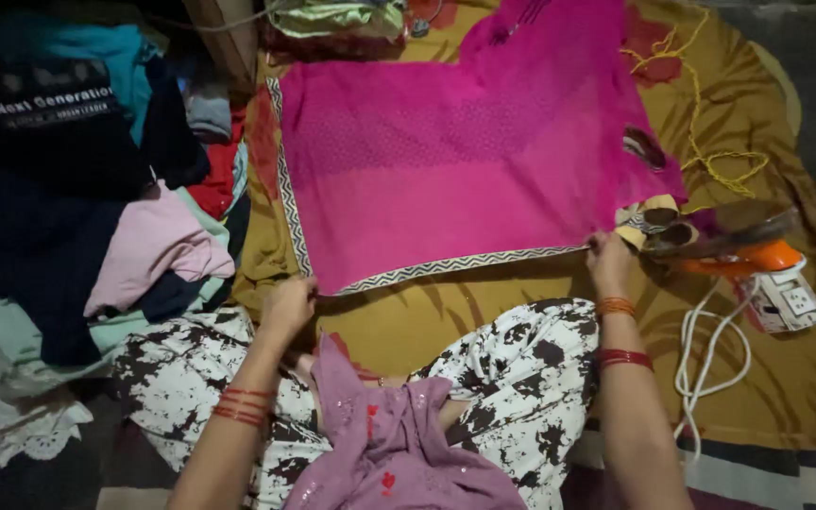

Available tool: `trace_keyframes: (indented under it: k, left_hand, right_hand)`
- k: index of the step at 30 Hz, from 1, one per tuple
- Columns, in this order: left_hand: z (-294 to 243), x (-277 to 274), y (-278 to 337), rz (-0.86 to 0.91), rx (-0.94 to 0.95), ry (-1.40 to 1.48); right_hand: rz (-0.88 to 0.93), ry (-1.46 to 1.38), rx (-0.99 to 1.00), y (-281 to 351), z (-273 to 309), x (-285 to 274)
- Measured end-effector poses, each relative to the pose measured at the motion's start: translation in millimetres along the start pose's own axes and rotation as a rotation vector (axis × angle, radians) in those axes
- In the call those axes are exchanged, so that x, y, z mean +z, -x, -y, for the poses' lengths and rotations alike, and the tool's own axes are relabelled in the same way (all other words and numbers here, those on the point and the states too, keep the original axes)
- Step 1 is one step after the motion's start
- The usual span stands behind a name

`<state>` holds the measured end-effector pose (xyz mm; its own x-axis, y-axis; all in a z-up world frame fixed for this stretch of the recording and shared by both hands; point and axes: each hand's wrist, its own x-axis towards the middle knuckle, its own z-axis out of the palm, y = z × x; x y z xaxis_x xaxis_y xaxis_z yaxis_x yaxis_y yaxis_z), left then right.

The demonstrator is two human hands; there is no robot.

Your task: Ironing a pink garment on a flat surface.

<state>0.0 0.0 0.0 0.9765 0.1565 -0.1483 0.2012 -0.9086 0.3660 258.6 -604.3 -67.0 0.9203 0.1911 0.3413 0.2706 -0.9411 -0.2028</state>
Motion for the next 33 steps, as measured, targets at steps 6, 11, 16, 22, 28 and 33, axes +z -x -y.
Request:
trace_keyframes:
  k: [6,11,16,22,28,33]
  left_hand:
    - [-25,18,25,0.148,0.079,0.002]
    - [-32,1,18,0.247,0.143,-0.016]
    - [-32,-34,-29,0.139,0.113,-0.026]
    - [11,13,-102,-0.166,0.154,0.189]
    - [46,6,-166,-0.231,-0.010,0.460]
    - [88,12,-263,-0.463,-0.162,0.569]
  right_hand:
    - [-0.073,0.059,0.120,7,40,-55]
    - [0.110,0.304,0.036,-6,62,-57]
    - [-0.002,0.134,-0.295,-21,168,-40]
    - [0.163,-0.188,-0.432,-22,332,10]
    - [0.321,-0.165,-0.431,-51,379,89]
    - [0.346,-0.112,-0.399,-118,397,123]
